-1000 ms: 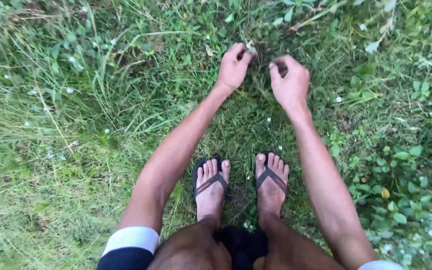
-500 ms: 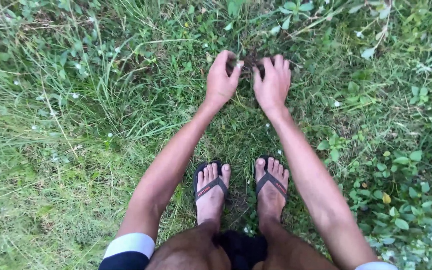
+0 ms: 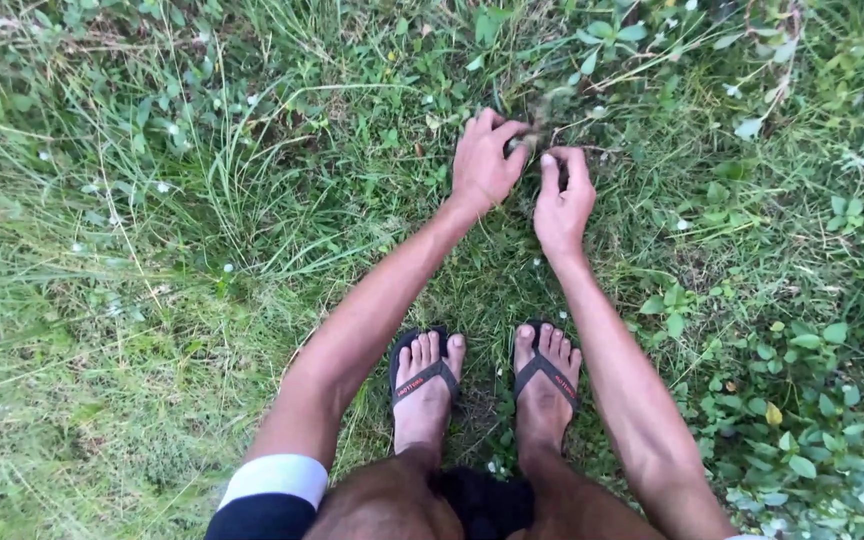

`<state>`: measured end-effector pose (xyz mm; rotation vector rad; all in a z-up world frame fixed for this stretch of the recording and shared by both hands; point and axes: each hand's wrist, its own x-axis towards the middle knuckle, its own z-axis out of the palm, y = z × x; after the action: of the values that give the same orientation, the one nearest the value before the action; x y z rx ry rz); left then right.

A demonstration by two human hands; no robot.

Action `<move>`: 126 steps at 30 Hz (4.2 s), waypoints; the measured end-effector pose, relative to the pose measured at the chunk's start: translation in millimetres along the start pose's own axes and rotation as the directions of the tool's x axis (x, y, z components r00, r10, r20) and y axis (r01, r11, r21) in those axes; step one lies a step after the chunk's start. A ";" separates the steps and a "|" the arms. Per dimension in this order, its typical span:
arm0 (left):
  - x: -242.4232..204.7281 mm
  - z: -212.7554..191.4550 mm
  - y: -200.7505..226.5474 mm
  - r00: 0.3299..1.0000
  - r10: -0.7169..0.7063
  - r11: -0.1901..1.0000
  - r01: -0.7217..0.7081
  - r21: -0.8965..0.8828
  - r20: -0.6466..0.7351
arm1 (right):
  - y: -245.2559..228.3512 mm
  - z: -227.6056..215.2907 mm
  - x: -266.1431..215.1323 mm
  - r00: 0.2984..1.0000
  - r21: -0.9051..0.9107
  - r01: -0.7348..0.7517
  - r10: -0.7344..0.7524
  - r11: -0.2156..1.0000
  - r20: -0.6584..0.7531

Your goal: Pulling weeds and unwanted plants from a grassy area by hand while crouching.

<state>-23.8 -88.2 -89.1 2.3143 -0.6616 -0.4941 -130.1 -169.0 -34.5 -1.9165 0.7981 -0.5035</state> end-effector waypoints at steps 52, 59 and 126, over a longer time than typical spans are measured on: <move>-94.8 32.9 -33.8 0.850 0.526 0.850 -0.526 0.020 -0.034 | 17.6 -6.9 3.5 0.978 0.004 -0.106 0.103 0.994 0.183; -130.6 -33.1 -22.3 0.892 0.404 0.915 -0.398 0.074 -0.201 | -2.8 -16.5 -21.8 0.989 0.040 0.022 -0.028 0.999 0.145; -81.4 -37.3 25.4 0.998 0.055 0.823 -0.032 -0.568 0.024 | 16.0 -27.4 -11.0 0.900 -0.194 0.312 -0.223 0.930 0.375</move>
<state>-78.2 -39.0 -31.8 1.7225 -0.4960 -0.6205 -160.5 -183.4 -36.6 -2.2861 0.3774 -0.2204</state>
